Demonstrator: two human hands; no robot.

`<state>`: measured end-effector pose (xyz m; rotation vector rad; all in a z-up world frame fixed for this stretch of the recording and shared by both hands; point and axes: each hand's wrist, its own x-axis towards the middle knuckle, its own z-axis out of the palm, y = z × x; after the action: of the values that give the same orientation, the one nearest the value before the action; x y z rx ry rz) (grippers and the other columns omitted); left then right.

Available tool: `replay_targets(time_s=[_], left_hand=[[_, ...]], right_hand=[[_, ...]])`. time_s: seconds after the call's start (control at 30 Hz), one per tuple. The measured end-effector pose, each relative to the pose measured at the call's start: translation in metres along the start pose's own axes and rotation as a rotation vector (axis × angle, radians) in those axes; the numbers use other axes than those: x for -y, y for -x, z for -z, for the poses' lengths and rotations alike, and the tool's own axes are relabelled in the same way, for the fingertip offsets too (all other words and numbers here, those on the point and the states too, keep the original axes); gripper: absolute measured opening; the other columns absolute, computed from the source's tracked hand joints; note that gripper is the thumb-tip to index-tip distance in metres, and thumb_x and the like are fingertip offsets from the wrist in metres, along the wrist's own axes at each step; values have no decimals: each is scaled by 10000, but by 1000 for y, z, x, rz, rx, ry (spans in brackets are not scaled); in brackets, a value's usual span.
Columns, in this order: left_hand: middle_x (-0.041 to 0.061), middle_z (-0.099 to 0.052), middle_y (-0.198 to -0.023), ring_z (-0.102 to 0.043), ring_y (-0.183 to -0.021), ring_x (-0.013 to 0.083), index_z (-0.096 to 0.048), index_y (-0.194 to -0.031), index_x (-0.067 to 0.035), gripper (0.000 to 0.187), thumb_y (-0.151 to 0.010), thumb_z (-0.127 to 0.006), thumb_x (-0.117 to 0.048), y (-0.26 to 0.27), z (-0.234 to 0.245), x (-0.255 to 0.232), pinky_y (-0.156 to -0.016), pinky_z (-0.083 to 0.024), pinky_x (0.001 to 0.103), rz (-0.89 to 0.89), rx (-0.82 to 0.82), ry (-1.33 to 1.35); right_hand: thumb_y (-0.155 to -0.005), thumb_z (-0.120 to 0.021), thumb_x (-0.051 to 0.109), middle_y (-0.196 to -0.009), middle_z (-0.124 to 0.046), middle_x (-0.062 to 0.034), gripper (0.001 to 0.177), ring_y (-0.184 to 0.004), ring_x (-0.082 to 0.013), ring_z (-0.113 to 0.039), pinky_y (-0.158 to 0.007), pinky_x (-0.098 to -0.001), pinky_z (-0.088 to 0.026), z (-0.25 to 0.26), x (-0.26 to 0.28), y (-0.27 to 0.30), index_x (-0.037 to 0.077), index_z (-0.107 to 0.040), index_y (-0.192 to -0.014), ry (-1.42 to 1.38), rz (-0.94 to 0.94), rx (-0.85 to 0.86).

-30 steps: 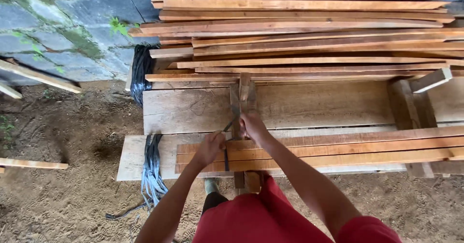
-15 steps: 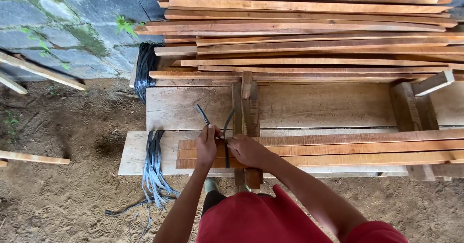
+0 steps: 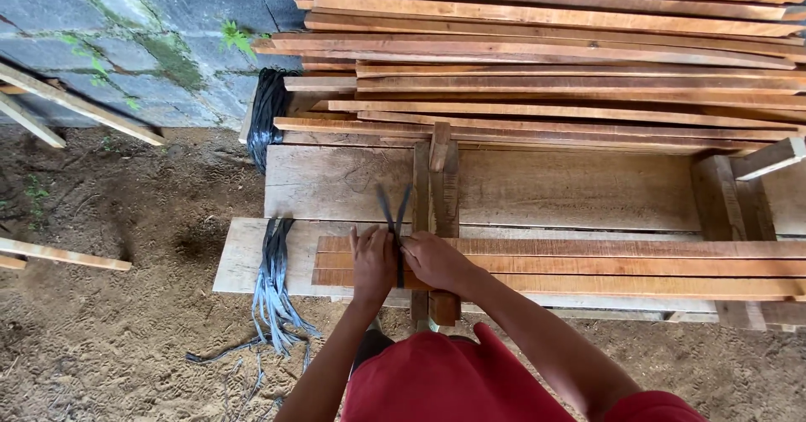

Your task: Bundling thin strips of wood together using plastic ties and a knife.

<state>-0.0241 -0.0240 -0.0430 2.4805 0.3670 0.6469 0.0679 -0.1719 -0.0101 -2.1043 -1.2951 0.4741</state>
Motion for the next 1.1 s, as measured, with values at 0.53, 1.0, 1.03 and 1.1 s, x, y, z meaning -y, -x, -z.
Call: replay_targets(time_s=[0.53, 1.0, 1.03, 1.1], left_hand=[[-11, -721, -752, -695, -1000, 165, -661, -967, -211, 271, -1114, -449, -295, -12, -27, 16, -1159, -216, 397, 257, 213, 218], [-37, -789, -823, -690, -1089, 179, -711, -1077, -233, 168, -987, -665, -367, -20, -15, 21, -1182, -218, 420, 245, 352, 265], [-37, -789, -823, -690, -1089, 179, -711, -1077, -233, 168, -987, -665, -367, -19, -14, 21, -1182, -218, 420, 248, 351, 265], [-31, -789, -824, -688, -1095, 170, -724, -1016, -193, 238, -1007, -659, -421, -16, -13, 21, -1181, -204, 416, 224, 347, 270]], right_hand=[[-1088, -422, 293, -730, -489, 39, 328, -675, -59, -438, -638, -261, -386, 47, 31, 15, 153, -653, -903, -767, -356, -261], [-1134, -436, 200, -689, -648, -122, 366, -732, -231, -689, -701, -383, -546, 45, 35, -24, 30, -708, -956, -728, -133, -351], [-1134, -436, 200, -689, -648, -122, 366, -732, -231, -689, -701, -383, -546, 45, 34, -28, 30, -708, -956, -728, -133, -348], [-1133, -459, 202, -708, -700, -125, 371, -750, -236, -733, -701, -375, -589, 46, 33, -35, 40, -715, -919, -713, -109, -376]])
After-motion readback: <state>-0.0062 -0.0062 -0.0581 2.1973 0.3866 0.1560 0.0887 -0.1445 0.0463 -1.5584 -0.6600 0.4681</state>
